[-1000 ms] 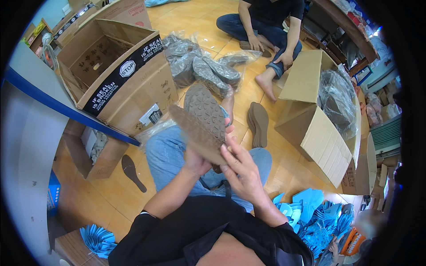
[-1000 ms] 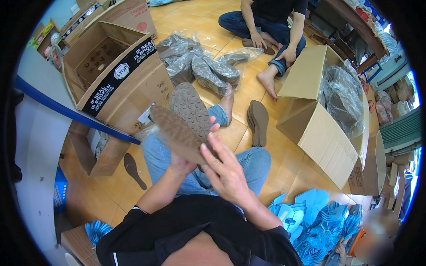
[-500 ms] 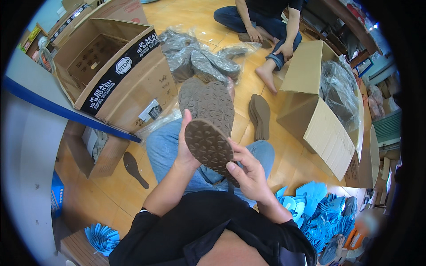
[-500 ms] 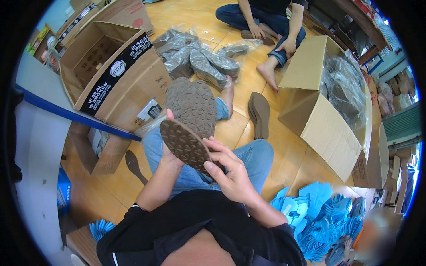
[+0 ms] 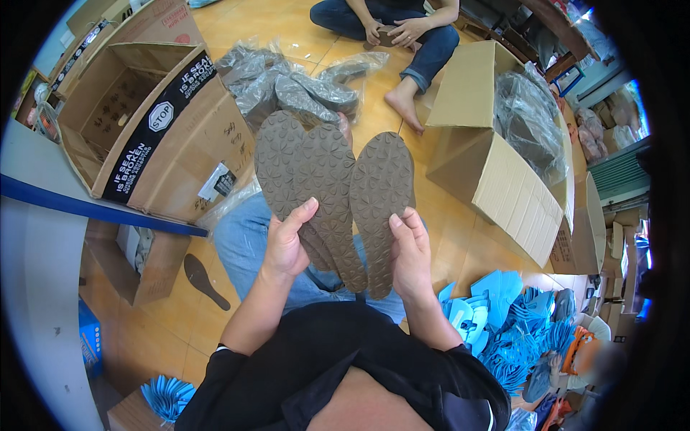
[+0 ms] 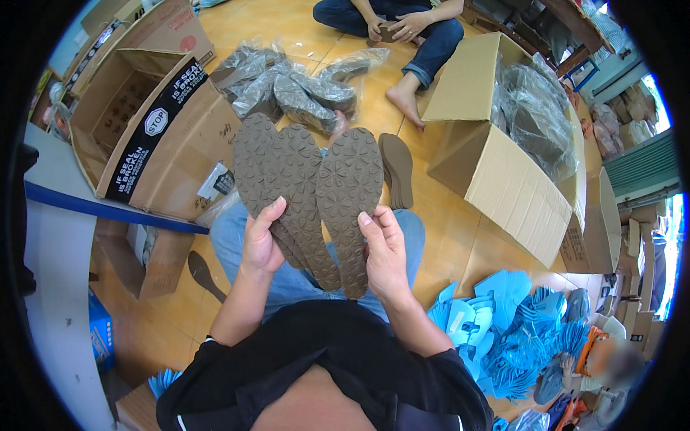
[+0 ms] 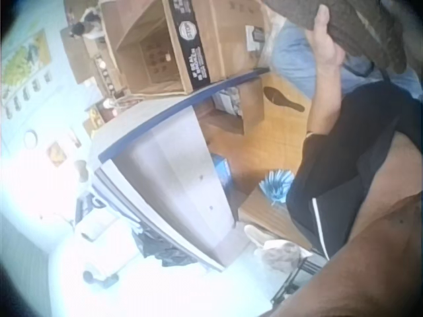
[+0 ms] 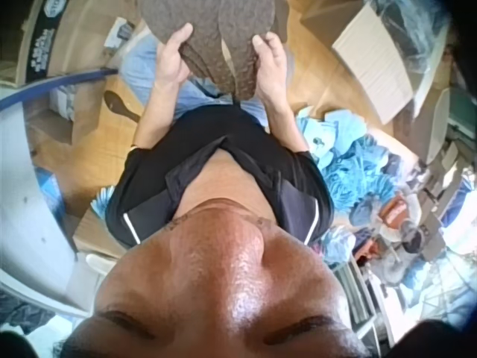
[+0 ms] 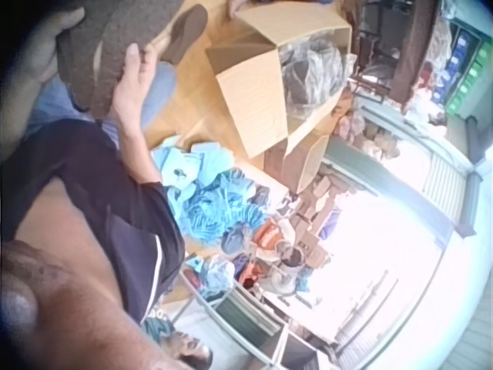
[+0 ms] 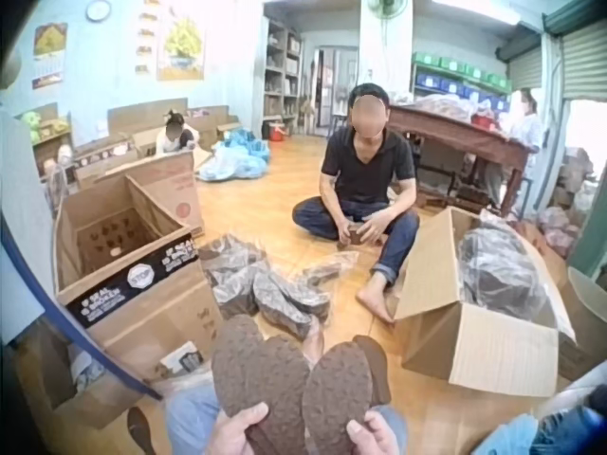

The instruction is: The person sits on the floor and repeatedly picks up pairs of brown shoe insoles, inspects them, and places them into clear plastic bags. The person then puts the packaged insoles into a cardboard box. Other people are also sitting on the floor and performing similar packaging tasks.

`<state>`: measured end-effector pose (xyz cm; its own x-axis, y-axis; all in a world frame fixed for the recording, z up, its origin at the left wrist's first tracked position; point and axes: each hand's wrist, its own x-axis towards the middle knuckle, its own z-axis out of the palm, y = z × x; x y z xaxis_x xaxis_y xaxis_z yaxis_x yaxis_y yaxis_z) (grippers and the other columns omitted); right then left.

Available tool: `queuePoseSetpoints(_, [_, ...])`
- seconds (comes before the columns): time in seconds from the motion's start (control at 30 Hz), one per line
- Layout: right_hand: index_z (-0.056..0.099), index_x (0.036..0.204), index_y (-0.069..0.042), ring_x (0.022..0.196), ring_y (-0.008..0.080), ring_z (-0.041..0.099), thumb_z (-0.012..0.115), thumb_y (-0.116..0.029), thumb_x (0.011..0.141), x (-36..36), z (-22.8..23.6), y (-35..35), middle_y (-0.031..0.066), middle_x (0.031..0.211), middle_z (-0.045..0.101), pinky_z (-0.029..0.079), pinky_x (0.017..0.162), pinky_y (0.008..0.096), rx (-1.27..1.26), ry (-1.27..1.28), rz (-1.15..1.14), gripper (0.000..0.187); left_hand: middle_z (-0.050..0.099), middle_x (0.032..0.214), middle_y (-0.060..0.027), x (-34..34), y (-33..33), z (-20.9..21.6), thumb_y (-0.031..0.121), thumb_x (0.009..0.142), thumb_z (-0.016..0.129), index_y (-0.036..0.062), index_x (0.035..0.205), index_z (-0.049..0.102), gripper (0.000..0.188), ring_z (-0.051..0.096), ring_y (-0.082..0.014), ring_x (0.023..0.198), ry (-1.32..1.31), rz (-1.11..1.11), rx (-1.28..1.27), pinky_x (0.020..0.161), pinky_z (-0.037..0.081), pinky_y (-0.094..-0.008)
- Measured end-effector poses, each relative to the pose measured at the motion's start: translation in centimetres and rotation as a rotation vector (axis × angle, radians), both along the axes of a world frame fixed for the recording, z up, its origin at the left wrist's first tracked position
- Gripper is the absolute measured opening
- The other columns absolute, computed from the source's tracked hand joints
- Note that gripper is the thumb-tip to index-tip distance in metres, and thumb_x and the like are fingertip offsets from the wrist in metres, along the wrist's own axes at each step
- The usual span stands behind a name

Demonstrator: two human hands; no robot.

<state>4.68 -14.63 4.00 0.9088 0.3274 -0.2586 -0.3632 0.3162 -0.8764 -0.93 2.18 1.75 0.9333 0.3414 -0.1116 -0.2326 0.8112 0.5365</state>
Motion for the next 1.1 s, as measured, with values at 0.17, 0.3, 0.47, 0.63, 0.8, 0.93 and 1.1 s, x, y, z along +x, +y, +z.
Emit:
queuePoseSetpoints(0.17, [0.055, 0.105, -0.007, 0.083, 0.0026, 0.058, 0.052, -0.012, 0.098, 0.3, 0.0, -0.3, -0.0004, 0.098, 0.063, 0.047, 0.070, 0.0185, 0.108, -0.083, -0.005, 0.009, 0.055, 0.128, -0.0150, -0.3, 0.1, -0.3, 0.007, 0.091, 0.057, -0.0011, 0.133, 0.043, 0.045, 0.058, -0.0260, 0.114, 0.013, 0.003, 0.035, 0.098, 0.048, -0.0413])
queuePoseSetpoints(0.3, [0.055, 0.109, -0.005, 0.092, 0.0057, 0.058, 0.052, -0.012, 0.098, 0.5, -0.2, -0.5, 0.0019, 0.103, 0.064, 0.046, 0.081, 0.0218, 0.084, -0.121, 0.006, 0.014, 0.056, 0.128, -0.0145, -0.4, -0.2, -0.1, 0.007, 0.091, 0.058, -0.0009, 0.131, 0.046, 0.043, 0.058, -0.0254, 0.114, -0.006, -0.012, 0.052, 0.097, 0.049, -0.0406])
queuePoseSetpoints(0.47, [0.054, 0.119, -0.002, 0.100, 0.0087, 0.057, 0.052, -0.010, 0.098, 0.0, -0.4, 0.2, 0.0045, 0.110, 0.063, 0.044, 0.090, 0.0251, 0.063, -0.195, 0.176, 0.022, 0.055, 0.130, -0.0134, -0.2, -1.4, 0.1, 0.011, 0.093, 0.058, 0.0016, 0.135, 0.044, 0.045, 0.056, -0.0237, 0.117, 0.045, -0.064, 0.230, 0.099, 0.046, -0.0391])
queuePoseSetpoints(0.63, [0.050, 0.126, -0.002, 0.106, 0.0131, 0.058, 0.047, -0.010, 0.100, 1.0, 0.0, 0.4, 0.0085, 0.117, 0.062, 0.044, 0.096, 0.0283, 0.164, -0.064, -0.027, 0.028, 0.049, 0.139, -0.0125, -0.2, -1.1, 0.0, 0.038, 0.101, 0.041, 0.0033, 0.140, 0.040, 0.052, 0.048, -0.0263, 0.126, -0.114, -0.138, -0.145, 0.106, 0.038, -0.0434])
queuePoseSetpoints(0.8, [0.044, 0.135, -0.002, 0.120, 0.0167, 0.050, 0.047, -0.009, 0.099, 0.1, -0.3, 0.7, 0.0083, 0.131, 0.054, 0.038, 0.104, 0.0328, 0.139, -0.078, 0.131, 0.037, 0.047, 0.141, -0.0130, 0.3, -1.4, 0.1, 0.047, 0.101, 0.037, 0.0033, 0.141, 0.037, 0.059, 0.046, -0.0269, 0.129, -0.010, -0.073, -0.036, 0.109, 0.036, -0.0442])
queuePoseSetpoints(0.93, [0.044, 0.136, -0.002, 0.118, 0.0149, 0.052, 0.049, -0.010, 0.099, -0.2, -0.9, 1.0, 0.0070, 0.128, 0.056, 0.039, 0.103, 0.0314, 0.071, -0.033, 0.099, 0.038, 0.045, 0.142, -0.0151, 0.6, -1.5, 0.2, 0.052, 0.100, 0.032, 0.0025, 0.142, 0.036, 0.065, 0.042, -0.0279, 0.132, -0.071, -0.086, 0.018, 0.111, 0.032, -0.0447])
queuePoseSetpoints(1.1, [0.047, 0.128, -0.003, 0.116, 0.0181, 0.054, 0.047, -0.019, 0.100, 2.1, -0.9, -0.7, 0.0079, 0.124, 0.057, 0.041, 0.102, 0.0350, 0.179, -0.022, -0.110, 0.032, 0.042, 0.143, -0.0230, 0.1, -0.6, 0.1, 0.058, 0.099, 0.022, 0.0010, 0.144, 0.033, 0.073, 0.039, -0.0354, 0.134, -0.155, -0.096, -0.103, 0.113, 0.030, -0.0493])
